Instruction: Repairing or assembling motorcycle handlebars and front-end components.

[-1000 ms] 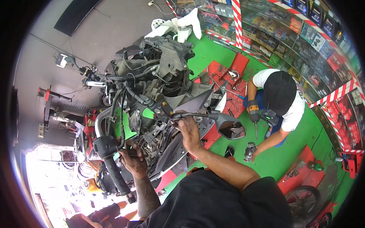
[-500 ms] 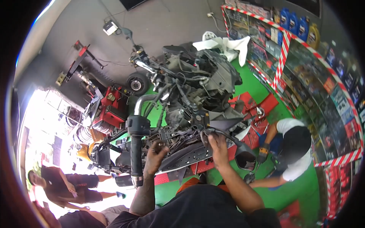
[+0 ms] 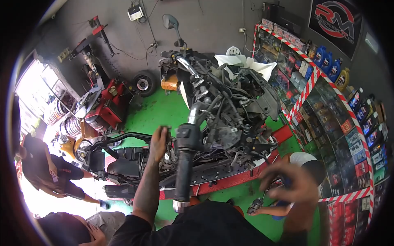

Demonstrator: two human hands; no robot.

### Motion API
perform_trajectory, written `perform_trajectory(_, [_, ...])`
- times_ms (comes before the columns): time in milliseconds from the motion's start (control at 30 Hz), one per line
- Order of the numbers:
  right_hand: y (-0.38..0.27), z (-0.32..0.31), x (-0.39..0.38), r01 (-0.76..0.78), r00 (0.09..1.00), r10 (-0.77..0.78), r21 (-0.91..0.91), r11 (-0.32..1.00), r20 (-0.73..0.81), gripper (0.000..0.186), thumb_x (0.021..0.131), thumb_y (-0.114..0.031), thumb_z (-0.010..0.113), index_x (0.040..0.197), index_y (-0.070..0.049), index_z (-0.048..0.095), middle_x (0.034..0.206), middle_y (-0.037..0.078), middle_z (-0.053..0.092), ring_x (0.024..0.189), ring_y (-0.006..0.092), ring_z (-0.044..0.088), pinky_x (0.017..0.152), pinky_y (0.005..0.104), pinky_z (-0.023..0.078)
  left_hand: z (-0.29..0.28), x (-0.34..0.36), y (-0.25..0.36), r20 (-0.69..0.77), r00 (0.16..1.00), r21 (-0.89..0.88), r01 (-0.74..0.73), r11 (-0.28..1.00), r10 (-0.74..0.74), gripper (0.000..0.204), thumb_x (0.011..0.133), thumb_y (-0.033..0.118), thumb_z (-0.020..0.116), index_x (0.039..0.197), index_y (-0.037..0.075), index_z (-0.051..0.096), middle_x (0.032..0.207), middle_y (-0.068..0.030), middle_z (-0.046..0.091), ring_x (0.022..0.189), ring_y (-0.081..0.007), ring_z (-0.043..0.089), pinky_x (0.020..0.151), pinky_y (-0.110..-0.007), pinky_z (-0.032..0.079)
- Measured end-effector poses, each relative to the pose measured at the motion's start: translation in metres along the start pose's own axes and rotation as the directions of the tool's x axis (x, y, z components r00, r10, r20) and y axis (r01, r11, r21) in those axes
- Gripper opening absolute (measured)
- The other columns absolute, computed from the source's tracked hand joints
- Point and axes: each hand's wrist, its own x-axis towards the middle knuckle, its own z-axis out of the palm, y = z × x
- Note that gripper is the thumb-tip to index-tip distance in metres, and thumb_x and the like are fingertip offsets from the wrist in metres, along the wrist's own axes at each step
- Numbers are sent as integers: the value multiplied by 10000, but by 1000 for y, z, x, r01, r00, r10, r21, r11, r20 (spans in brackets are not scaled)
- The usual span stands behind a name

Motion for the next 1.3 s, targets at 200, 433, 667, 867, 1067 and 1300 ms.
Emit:
perform_trajectory(200, [-86, 12, 151, 77, 940, -175, -317, 945, -293, 371, 916, -304, 716, 1108, 5, 640, 910, 42, 658, 848, 129, 656, 789, 287, 524, -4, 135, 30, -101, 953, -148, -297, 943, 284, 184, 1022, 136, 565, 1101, -16, 630, 827, -85, 650, 742, -143, 604, 687, -302, 498])
perform_trajectory(433, [-85, 0, 316, -85, 929, -232, -776, 625, -289, 415, 970, -351, 659, 1155, 19, 624, 1008, 93, 681, 933, 158, 652, 843, 303, 518, 6, 246, 22, -88, 828, -75, -560, 825, 554, 179, 954, 135, 644, 1057, -10, 661, 940, -169, 690, 857, -318, 669, 771, -394, 522])
perform_trajectory(667, [-50, -14, 422, -249, 847, -224, -733, 633, -481, 742, 872, -592, 670, 1219, 62, 624, 1052, 219, 712, 898, 278, 703, 802, 387, 551, 16, 292, 9, -150, 644, 8, -758, 652, 750, 205, 886, 140, 703, 1044, 18, 656, 957, -147, 671, 905, -353, 639, 807, -442, 506])
perform_trajectory(867, [-35, -4, 478, -433, 825, 8, -622, 652, -566, 966, 851, -730, 581, 1351, 95, 542, 1348, 309, 575, 1306, 385, 542, 1086, 398, 420, -8, 305, 16, 58, 487, 271, -848, 456, 871, 235, 852, 183, 722, 1054, 76, 666, 949, -94, 658, 890, -281, 640, 790, -401, 522])
perform_trajectory(1067, [-6, -18, 506, -397, 819, 127, -393, 830, -559, 836, 856, -648, 662, 1335, 34, 595, 1287, 208, 631, 1185, 294, 607, 997, 391, 476, 21, 290, 7, -96, 587, 107, -797, 595, 804, 227, 886, 193, 717, 1039, 54, 621, 864, -115, 630, 786, -321, 655, 688, -418, 542])
perform_trajectory(1300, [7, -1, 501, -296, 804, 208, -72, 952, -557, 515, 851, -495, 769, 1125, -63, 706, 981, 62, 725, 815, 141, 696, 712, 280, 560, 32, 297, -9, -125, 681, -29, -730, 683, 722, 169, 932, 146, 651, 1022, 21, 580, 802, -160, 615, 784, -372, 648, 678, -468, 513])
